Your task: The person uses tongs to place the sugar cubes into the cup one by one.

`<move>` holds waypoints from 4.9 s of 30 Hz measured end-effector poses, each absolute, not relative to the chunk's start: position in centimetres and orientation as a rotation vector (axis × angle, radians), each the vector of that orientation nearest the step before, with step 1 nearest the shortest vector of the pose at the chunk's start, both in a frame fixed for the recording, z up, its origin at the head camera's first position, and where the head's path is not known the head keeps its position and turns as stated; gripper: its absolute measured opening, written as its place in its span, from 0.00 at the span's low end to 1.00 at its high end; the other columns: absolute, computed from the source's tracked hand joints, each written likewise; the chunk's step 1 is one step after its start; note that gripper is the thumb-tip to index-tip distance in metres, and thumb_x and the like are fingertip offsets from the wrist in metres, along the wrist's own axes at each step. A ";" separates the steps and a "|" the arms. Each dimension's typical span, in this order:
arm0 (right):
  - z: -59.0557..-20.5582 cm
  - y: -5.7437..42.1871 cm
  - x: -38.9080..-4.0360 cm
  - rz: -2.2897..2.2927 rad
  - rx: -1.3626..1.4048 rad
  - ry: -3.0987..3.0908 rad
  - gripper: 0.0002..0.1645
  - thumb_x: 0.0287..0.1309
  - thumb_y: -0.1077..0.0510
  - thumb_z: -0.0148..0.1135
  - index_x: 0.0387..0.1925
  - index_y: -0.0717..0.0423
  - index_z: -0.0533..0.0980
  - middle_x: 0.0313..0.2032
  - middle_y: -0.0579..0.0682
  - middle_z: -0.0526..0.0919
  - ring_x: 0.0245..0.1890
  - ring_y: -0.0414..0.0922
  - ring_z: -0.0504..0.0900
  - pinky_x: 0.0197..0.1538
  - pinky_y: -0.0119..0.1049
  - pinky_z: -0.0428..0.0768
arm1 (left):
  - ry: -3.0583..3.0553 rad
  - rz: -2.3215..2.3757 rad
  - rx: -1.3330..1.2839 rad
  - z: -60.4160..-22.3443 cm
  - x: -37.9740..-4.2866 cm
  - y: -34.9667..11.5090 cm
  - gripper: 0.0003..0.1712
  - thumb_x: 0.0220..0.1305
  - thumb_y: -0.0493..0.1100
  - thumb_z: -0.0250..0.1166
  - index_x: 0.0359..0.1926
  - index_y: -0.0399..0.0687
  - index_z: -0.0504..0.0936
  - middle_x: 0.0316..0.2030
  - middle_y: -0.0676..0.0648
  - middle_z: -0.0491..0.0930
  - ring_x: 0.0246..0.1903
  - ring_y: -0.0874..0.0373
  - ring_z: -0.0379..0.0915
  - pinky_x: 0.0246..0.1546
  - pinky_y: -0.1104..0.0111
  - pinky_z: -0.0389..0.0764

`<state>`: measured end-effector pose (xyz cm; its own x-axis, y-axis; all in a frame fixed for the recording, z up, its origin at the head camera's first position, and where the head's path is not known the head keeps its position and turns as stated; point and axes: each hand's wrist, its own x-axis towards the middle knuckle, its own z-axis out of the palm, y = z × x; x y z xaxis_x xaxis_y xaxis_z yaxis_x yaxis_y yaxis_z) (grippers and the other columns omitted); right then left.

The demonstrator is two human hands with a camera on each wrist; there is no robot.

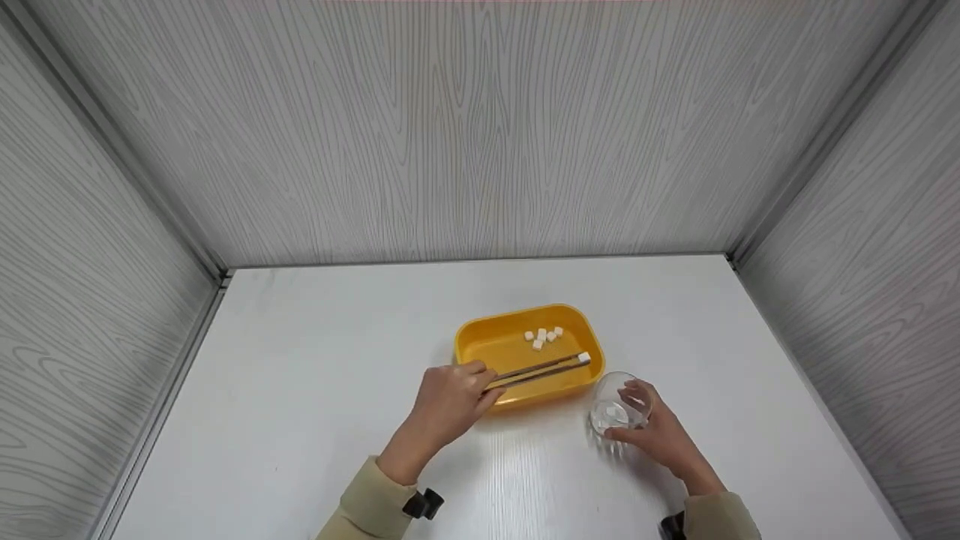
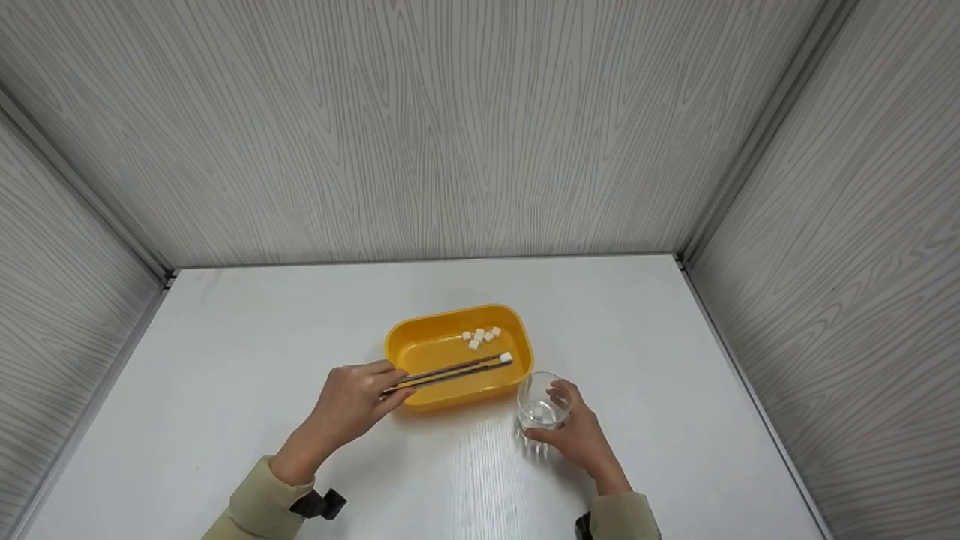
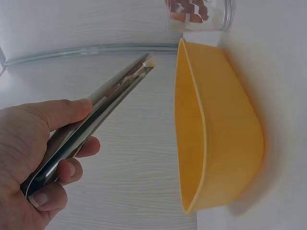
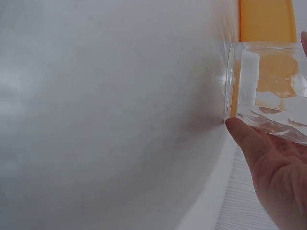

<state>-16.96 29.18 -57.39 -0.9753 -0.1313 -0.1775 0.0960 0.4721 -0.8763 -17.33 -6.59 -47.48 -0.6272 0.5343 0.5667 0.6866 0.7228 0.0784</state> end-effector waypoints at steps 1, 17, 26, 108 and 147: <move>-57.4 29.2 -17.0 -1.503 -0.034 2.505 0.59 0.43 0.51 0.81 0.70 0.55 0.54 0.67 0.61 0.65 0.70 0.59 0.60 0.66 0.60 0.59 | -2.402 -0.394 -0.941 -47.5 -17.2 -6.3 0.10 0.58 0.49 0.73 0.29 0.47 0.86 0.24 0.53 0.77 0.16 0.62 0.71 0.17 0.73 0.71; -57.4 29.2 -17.0 -1.502 -0.019 2.499 0.59 0.42 0.51 0.81 0.70 0.56 0.55 0.67 0.62 0.65 0.69 0.59 0.61 0.66 0.61 0.58 | -2.407 -0.392 -1.080 -47.7 -16.1 -3.5 0.10 0.62 0.50 0.69 0.28 0.51 0.84 0.24 0.55 0.77 0.19 0.64 0.73 0.19 0.73 0.72; -57.1 29.1 -16.7 -1.536 -0.050 2.479 0.57 0.45 0.53 0.80 0.69 0.56 0.54 0.68 0.63 0.62 0.70 0.59 0.60 0.65 0.60 0.61 | -2.388 -0.437 -1.012 -47.9 -16.4 -4.2 0.13 0.59 0.51 0.72 0.33 0.46 0.87 0.26 0.53 0.78 0.18 0.63 0.72 0.19 0.73 0.73; -57.6 29.2 -16.9 -1.549 -0.045 2.483 0.57 0.43 0.54 0.80 0.70 0.55 0.55 0.67 0.63 0.64 0.69 0.59 0.61 0.64 0.60 0.62 | -2.777 -0.410 -0.548 -52.0 -20.5 -6.3 0.14 0.58 0.46 0.72 0.24 0.40 0.83 0.21 0.48 0.75 0.16 0.56 0.67 0.18 0.62 0.73; -57.3 29.1 -16.8 -1.548 -0.050 2.463 0.57 0.45 0.54 0.80 0.70 0.56 0.54 0.68 0.63 0.63 0.70 0.60 0.60 0.63 0.59 0.65 | -2.721 -0.289 -0.558 -52.3 -20.8 -6.2 0.13 0.56 0.46 0.74 0.24 0.41 0.85 0.22 0.49 0.78 0.16 0.55 0.72 0.16 0.64 0.75</move>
<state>-16.85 29.12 -57.35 -0.9725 -0.1511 -0.1770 0.0940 0.4408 -0.8926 -20.76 -6.16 -52.33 -0.8622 0.3421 0.3736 0.4130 0.9017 0.1275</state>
